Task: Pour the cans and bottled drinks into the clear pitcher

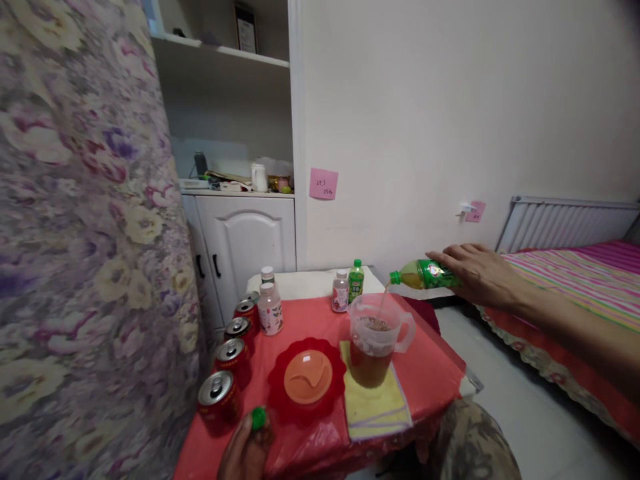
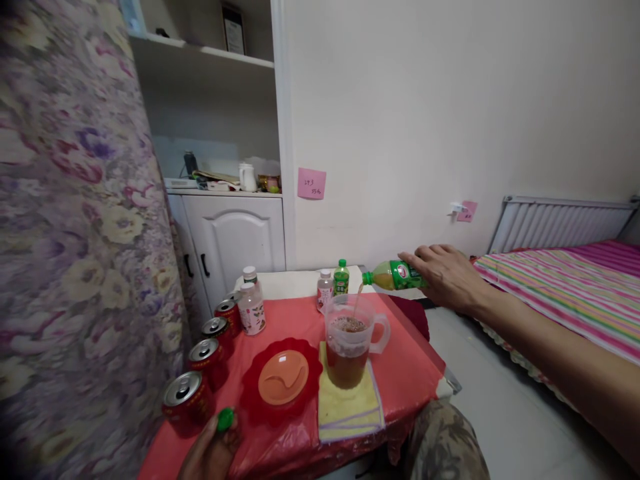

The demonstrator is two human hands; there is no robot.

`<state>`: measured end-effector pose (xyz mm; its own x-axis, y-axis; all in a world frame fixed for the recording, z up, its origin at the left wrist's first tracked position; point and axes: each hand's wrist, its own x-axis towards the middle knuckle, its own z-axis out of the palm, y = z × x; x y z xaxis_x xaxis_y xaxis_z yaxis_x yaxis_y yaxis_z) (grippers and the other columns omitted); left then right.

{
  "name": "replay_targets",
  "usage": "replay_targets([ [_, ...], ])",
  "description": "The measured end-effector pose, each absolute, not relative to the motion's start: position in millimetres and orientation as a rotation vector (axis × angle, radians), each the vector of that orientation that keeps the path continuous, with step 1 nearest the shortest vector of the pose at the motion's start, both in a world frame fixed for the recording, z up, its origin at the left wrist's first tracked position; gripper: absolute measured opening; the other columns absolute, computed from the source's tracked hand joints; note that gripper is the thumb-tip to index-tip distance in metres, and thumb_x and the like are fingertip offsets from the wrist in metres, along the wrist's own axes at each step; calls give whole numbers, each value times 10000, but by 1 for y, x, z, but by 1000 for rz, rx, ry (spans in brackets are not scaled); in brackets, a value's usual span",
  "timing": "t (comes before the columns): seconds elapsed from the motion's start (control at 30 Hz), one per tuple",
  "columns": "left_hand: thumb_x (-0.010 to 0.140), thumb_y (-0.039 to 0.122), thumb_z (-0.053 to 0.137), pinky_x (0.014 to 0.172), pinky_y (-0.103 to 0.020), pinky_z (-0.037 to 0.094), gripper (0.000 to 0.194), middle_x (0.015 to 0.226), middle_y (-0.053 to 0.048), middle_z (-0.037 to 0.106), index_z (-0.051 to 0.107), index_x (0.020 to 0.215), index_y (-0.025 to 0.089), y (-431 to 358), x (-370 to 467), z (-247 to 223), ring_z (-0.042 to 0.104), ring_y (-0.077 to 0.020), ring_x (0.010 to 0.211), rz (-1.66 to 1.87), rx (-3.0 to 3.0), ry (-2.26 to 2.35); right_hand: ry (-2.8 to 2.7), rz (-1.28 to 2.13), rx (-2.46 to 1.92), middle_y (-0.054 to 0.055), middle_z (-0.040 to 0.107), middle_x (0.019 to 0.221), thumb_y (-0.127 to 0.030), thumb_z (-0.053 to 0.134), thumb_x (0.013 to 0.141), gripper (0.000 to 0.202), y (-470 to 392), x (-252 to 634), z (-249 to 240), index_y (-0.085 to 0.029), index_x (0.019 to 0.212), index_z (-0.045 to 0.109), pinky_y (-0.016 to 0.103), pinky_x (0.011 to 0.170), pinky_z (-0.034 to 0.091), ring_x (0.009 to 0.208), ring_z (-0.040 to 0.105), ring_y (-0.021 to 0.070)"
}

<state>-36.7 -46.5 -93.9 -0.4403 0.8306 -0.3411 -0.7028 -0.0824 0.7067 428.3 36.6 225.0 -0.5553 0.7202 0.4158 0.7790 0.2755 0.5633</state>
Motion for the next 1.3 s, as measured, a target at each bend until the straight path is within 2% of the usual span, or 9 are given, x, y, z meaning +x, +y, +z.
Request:
replay_targets([
  [0.17, 681, 243, 789, 892, -414, 633, 202, 913, -30, 780, 733, 875, 251, -48, -39, -92, 715, -261, 1026, 1742, 185, 1031, -2429, -1200, -1408, 112, 698, 1135, -116, 572, 796, 613, 40, 427, 228, -219, 1397, 507, 416, 925, 387, 1014, 652, 288],
  [0.3, 675, 193, 781, 842, -364, 643, 191, 915, -31, 779, 731, 856, 229, -48, -38, -88, 724, -223, 919, 1707, 188, 1062, -2406, -1235, -1375, 110, 702, 1130, -129, 542, 850, 549, 41, 425, 229, -232, 1388, 516, 450, 988, 366, 1028, 658, 282],
  [0.57, 713, 239, 748, 762, -372, 650, 129, 816, -25, 757, 721, 835, 203, -46, -40, -82, 714, -203, 764, 1658, 181, 996, -2433, -1248, -1350, 121, 699, 1126, -177, 522, 896, 507, 43, 422, 232, -242, 1398, 499, 453, 962, 378, 1046, 640, 281],
  [0.8, 679, 282, 819, 797, -378, 638, 178, 791, -11, 742, 712, 809, 227, -45, -41, -88, 718, -245, 847, 1704, 244, 984, -2414, -1279, -1355, 103, 701, 1133, -118, 545, 839, 559, 43, 418, 231, -260, 1379, 519, 486, 1005, 356, 1022, 646, 291],
  [1.03, 709, 283, 778, 769, -369, 639, 147, 791, -18, 735, 706, 812, 208, -42, -44, -91, 713, -213, 787, 1660, 213, 960, -2430, -1333, -1337, 101, 701, 1141, -49, 481, 848, 568, 43, 406, 236, -267, 1370, 536, 514, 1059, 314, 1016, 660, 290],
  [1.3, 708, 247, 746, 875, -397, 626, 142, 902, -49, 773, 746, 848, 221, -44, -48, -97, 715, -255, 1006, 1650, 156, 1028, -2444, -1391, -1262, 82, 712, 1080, -20, 454, 843, 583, 49, 401, 238, -277, 1356, 558, 497, 1072, 284, 935, 660, 248],
])
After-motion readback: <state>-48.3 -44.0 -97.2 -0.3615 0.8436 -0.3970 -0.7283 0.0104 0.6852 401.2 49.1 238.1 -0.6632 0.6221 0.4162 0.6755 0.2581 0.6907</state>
